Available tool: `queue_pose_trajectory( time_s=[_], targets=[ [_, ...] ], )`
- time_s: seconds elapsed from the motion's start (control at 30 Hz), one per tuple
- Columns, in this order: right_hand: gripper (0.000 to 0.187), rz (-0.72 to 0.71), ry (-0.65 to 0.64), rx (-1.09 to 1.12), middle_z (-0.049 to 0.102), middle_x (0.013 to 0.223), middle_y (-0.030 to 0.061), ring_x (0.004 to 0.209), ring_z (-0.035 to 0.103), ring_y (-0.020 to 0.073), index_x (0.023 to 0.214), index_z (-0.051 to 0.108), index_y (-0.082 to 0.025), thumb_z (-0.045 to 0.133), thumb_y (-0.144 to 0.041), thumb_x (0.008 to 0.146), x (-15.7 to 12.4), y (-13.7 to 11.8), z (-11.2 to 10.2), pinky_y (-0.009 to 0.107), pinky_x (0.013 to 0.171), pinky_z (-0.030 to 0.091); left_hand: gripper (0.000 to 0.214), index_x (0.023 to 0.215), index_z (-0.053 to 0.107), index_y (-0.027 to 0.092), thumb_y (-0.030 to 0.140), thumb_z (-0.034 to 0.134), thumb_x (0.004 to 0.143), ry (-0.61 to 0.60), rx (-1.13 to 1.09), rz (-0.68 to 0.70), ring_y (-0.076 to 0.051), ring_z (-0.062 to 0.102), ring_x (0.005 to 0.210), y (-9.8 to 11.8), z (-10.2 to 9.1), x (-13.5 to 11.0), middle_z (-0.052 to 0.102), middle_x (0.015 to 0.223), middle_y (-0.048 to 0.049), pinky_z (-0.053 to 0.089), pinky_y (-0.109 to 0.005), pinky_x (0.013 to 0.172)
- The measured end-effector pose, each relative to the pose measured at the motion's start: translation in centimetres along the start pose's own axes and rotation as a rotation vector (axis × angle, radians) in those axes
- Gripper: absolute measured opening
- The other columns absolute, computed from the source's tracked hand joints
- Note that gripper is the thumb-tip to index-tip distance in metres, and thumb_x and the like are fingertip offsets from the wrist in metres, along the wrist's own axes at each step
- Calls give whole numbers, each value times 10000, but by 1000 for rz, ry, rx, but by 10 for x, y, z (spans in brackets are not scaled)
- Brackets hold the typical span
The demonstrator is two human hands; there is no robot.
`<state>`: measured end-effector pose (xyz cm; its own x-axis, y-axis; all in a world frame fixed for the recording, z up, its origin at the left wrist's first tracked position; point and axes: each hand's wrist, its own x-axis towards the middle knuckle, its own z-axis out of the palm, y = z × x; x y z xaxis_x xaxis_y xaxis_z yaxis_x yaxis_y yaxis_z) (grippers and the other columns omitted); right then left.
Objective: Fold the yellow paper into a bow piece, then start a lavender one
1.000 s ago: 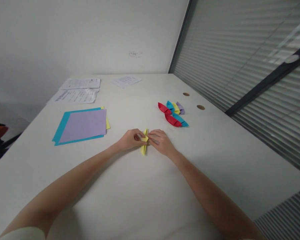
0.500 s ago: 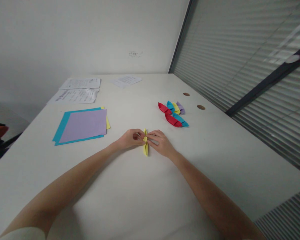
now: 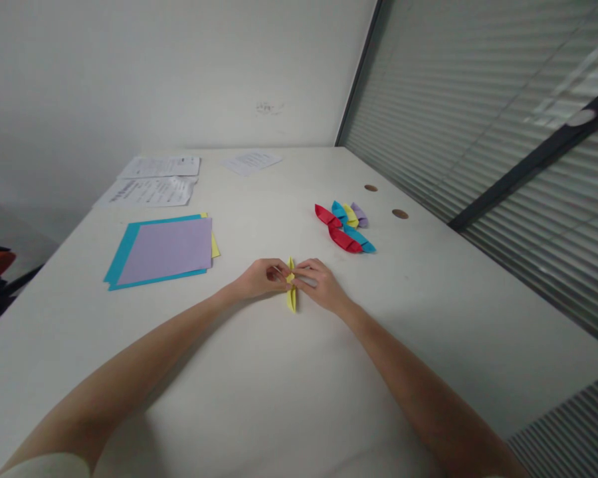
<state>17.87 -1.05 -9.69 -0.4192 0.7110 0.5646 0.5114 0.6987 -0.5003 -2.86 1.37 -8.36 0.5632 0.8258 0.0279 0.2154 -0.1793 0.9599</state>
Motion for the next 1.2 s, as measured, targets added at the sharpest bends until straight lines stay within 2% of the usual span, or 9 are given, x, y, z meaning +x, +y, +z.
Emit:
queue_pose_trajectory(
  time_s=[0.2,0.63,0.87,1.07,1.2],
  targets=[
    [222,-1,5,-13,660,933,71,903,591,201,1025,720,-234,604,-373,898,0,0,1,399,826,514,326,799,645,126,369,791,640,46,39,17,-129,623,660,0,3,-1,673,727,-33,505,-253,632],
    [226,26,-14,-10,649,947,75,920,589,203,1035,708,-221,574,-359,917,1,-2,-2,392,839,508,235,844,680,125,292,734,689,-12,14,0,-132,660,709,1,-3,0,717,802,-57,525,-250,687],
    [204,25,-13,-117,658,948,68,929,570,218,1018,702,-234,599,-364,900,0,-3,-2,414,862,469,125,817,668,121,203,634,728,121,128,18,-84,583,579,8,4,0,675,708,-16,462,-184,545],
    [124,17,45,-205,651,927,69,944,548,231,933,709,-225,630,-304,880,0,-2,-2,416,863,449,115,816,666,143,203,571,795,187,201,42,-107,630,647,7,3,1,707,793,-32,501,-205,607],
    [94,24,36,-189,644,914,68,924,555,231,920,701,-226,625,-262,879,0,0,0,423,849,450,96,821,669,154,206,590,807,196,345,98,-118,629,665,3,2,-1,700,805,-30,506,-223,635]
  ],
)
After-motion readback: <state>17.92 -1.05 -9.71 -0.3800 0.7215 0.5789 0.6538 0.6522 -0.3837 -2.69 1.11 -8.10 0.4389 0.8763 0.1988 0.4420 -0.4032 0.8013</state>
